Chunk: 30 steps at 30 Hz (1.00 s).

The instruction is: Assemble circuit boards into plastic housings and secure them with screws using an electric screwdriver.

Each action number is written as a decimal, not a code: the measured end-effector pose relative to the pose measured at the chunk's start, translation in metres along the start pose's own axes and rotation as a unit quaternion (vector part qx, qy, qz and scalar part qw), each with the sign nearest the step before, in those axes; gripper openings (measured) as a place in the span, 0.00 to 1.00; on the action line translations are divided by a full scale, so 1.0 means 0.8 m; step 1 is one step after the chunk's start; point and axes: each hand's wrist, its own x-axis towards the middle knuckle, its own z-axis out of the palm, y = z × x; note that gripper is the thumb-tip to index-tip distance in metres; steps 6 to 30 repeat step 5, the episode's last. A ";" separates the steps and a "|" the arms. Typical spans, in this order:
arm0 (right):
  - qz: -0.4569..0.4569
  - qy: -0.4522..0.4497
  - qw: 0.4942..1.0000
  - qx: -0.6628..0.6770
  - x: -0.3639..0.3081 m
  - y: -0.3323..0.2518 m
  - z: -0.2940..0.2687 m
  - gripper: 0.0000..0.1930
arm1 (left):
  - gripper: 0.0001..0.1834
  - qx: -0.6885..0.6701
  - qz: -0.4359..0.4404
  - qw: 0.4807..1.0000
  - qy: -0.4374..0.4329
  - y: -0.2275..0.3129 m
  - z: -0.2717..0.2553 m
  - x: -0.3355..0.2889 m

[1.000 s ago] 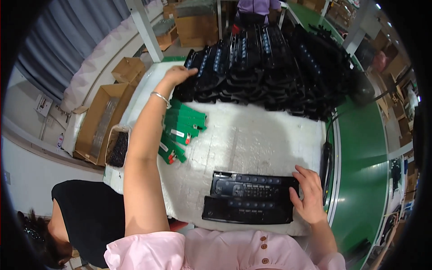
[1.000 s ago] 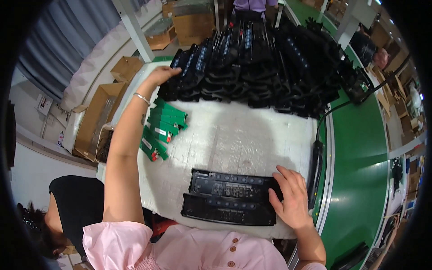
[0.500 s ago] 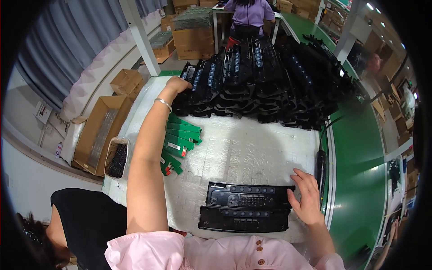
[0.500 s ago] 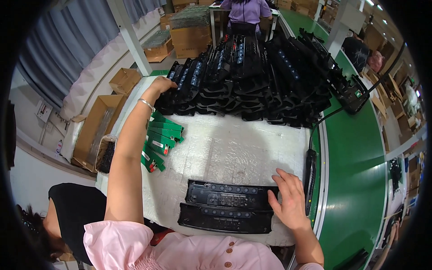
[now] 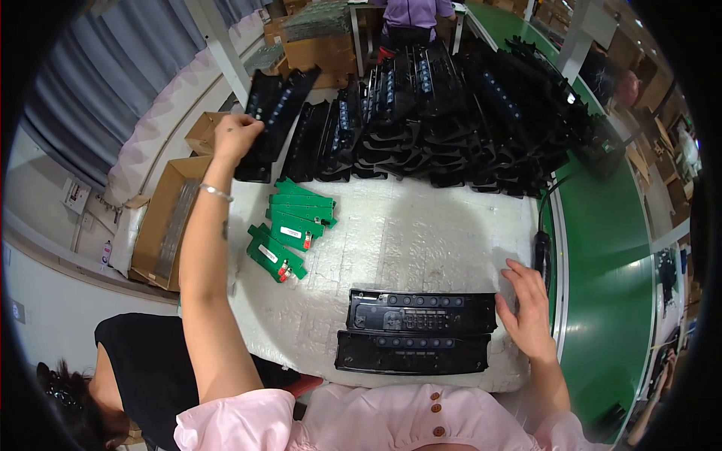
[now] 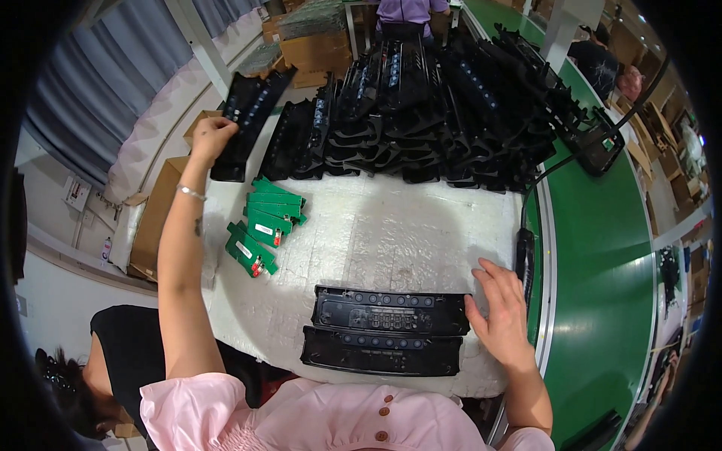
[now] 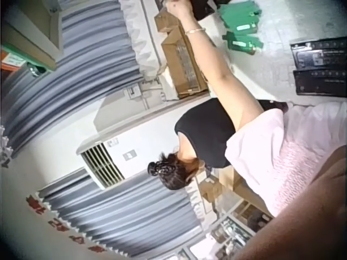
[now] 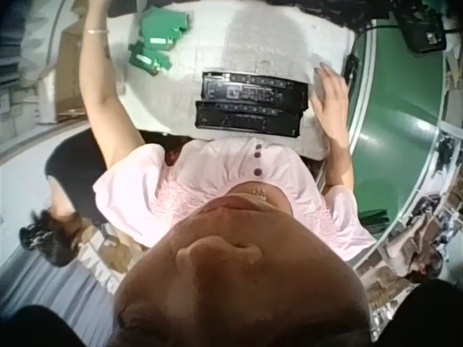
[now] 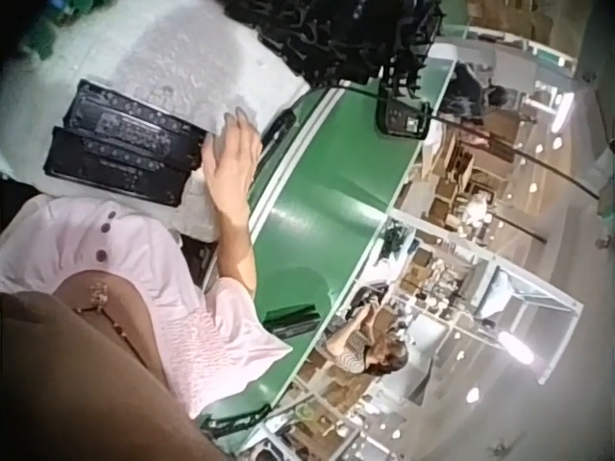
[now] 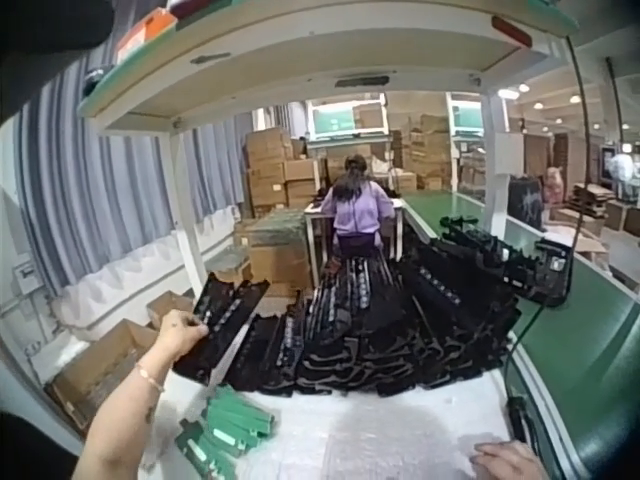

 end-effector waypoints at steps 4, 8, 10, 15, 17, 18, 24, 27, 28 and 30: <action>-0.005 0.018 1.000 0.016 0.012 0.003 -0.005 0.18 | 0.10 -0.123 0.095 0.986 -0.054 0.015 -0.057 -0.036; -0.015 0.031 0.999 0.023 0.015 0.003 -0.010 0.19 | 0.09 -0.145 0.115 0.978 -0.093 0.035 -0.073 -0.050; -0.015 0.031 0.999 0.023 0.015 0.003 -0.010 0.19 | 0.09 -0.145 0.115 0.978 -0.093 0.035 -0.073 -0.050; -0.015 0.031 0.999 0.023 0.015 0.003 -0.010 0.19 | 0.09 -0.145 0.115 0.978 -0.093 0.035 -0.073 -0.050; -0.015 0.031 0.999 0.023 0.015 0.003 -0.010 0.19 | 0.09 -0.145 0.115 0.978 -0.093 0.035 -0.073 -0.050; -0.015 0.031 0.999 0.023 0.015 0.003 -0.010 0.19 | 0.09 -0.145 0.115 0.978 -0.093 0.035 -0.073 -0.050; -0.015 0.031 0.999 0.023 0.015 0.003 -0.010 0.19 | 0.09 -0.145 0.115 0.978 -0.093 0.035 -0.073 -0.050; -0.015 0.031 0.999 0.023 0.015 0.003 -0.010 0.19 | 0.09 -0.145 0.115 0.978 -0.093 0.035 -0.073 -0.050; -0.015 0.031 0.999 0.023 0.015 0.003 -0.010 0.19 | 0.09 -0.145 0.115 0.978 -0.093 0.035 -0.073 -0.050; -0.015 0.031 0.999 0.023 0.015 0.003 -0.010 0.19 | 0.09 -0.145 0.115 0.978 -0.093 0.035 -0.073 -0.050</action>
